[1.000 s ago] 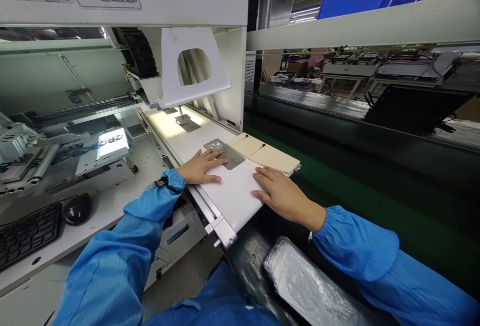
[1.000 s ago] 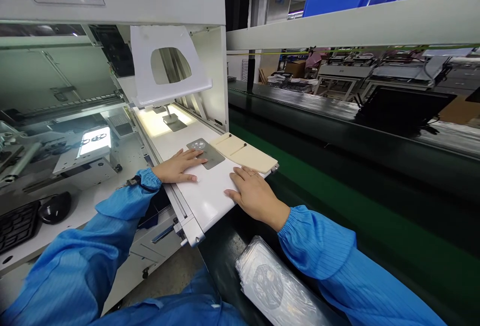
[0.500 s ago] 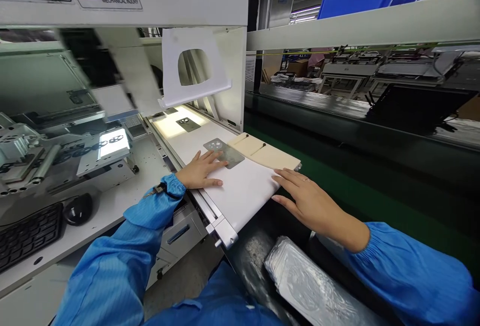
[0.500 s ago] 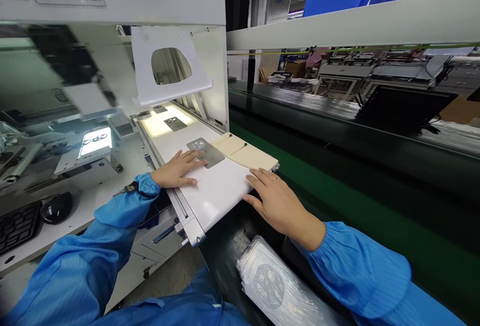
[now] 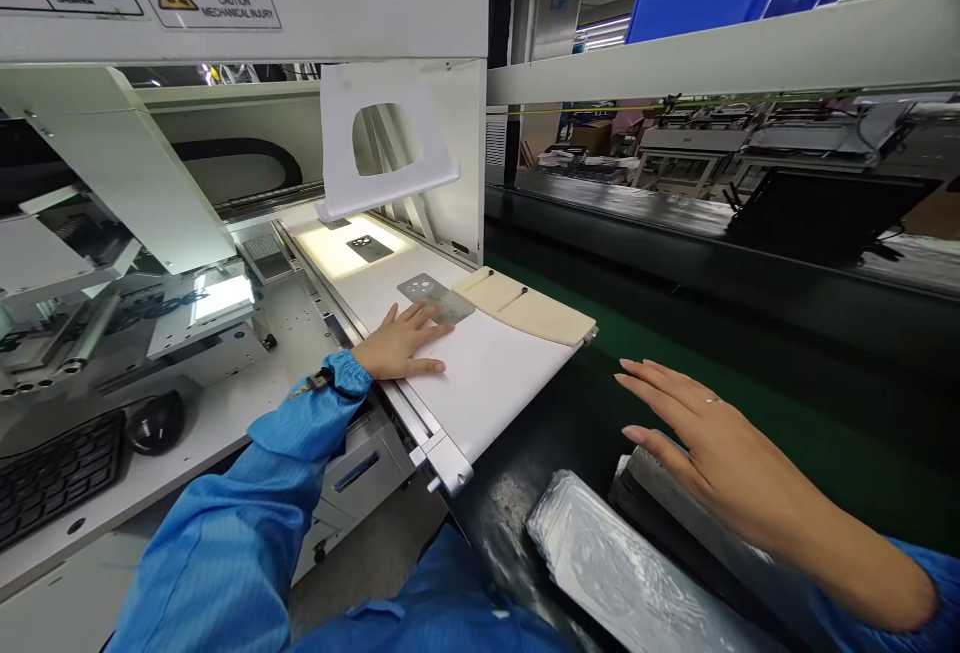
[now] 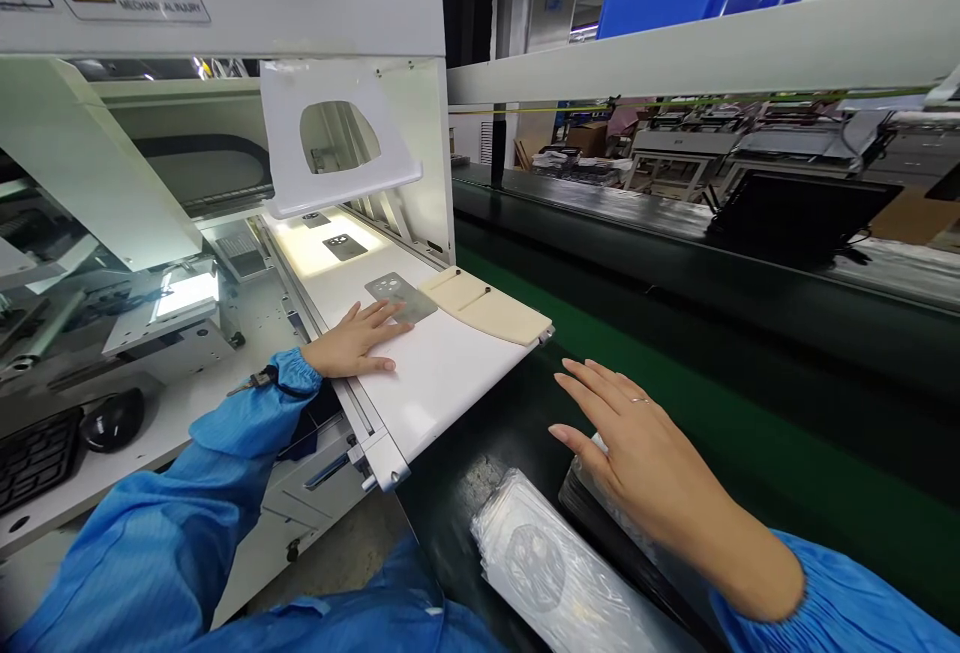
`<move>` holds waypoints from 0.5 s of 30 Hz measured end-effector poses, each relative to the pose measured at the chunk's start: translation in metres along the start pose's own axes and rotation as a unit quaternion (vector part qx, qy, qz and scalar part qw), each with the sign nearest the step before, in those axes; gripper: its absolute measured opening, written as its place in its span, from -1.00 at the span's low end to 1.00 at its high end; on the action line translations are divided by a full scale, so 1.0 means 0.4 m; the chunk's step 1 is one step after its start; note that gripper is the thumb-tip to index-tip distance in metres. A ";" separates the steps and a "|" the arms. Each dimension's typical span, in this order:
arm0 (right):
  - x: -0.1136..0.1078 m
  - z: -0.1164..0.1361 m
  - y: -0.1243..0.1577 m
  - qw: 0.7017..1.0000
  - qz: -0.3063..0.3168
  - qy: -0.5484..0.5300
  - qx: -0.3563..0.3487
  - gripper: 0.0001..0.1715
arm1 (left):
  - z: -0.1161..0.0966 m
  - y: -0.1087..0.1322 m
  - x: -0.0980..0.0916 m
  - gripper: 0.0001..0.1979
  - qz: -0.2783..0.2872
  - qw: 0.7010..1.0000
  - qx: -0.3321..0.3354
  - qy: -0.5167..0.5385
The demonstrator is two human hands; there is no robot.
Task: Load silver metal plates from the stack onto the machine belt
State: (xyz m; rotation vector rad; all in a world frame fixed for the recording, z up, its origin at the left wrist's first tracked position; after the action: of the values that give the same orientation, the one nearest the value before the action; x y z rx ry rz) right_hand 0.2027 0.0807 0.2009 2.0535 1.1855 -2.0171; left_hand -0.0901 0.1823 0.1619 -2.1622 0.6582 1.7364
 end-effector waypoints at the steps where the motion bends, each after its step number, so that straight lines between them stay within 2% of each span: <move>1: 0.003 -0.004 0.008 1.000 0.006 -0.004 0.005 -0.35 | 0.000 -0.001 0.002 -0.16 0.000 1.000 0.000 -0.001; 6: 0.004 -0.026 0.033 0.998 0.029 -0.029 0.038 -0.35 | -0.003 0.008 -0.012 -0.15 -0.009 1.000 0.002 0.001; 9: 0.001 -0.059 0.055 0.994 0.053 -0.033 0.088 -0.32 | -0.028 0.040 -0.041 -0.11 -0.043 0.999 0.020 0.008; 11: 0.009 -0.089 0.087 0.989 0.067 -0.037 0.124 -0.31 | -0.075 0.087 -0.058 -0.10 -0.094 0.994 0.061 0.016; 13: 0.026 -0.118 0.137 0.985 0.070 -0.043 0.149 -0.36 | -0.149 0.154 -0.053 -0.14 -0.160 0.978 0.125 0.041; 15: 0.054 -0.142 0.199 0.983 0.072 -0.038 0.162 -0.47 | -0.245 0.227 -0.002 -0.32 -0.187 0.953 0.217 0.102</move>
State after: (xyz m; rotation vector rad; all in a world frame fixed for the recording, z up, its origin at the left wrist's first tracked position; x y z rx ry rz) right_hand 0.2892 0.0638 0.1536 2.0961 0.7103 -2.3186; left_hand -0.0552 0.0564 0.1907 -2.0015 0.5658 1.0704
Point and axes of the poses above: each hand's wrist, its own y-axis away from the middle knuckle, its own x-axis out of the palm, z = x × y, the point moved 10 cm from there along -y, towards the middle knuckle, and after that the axes turned 10 degrees about y, right-handed, at the moved point
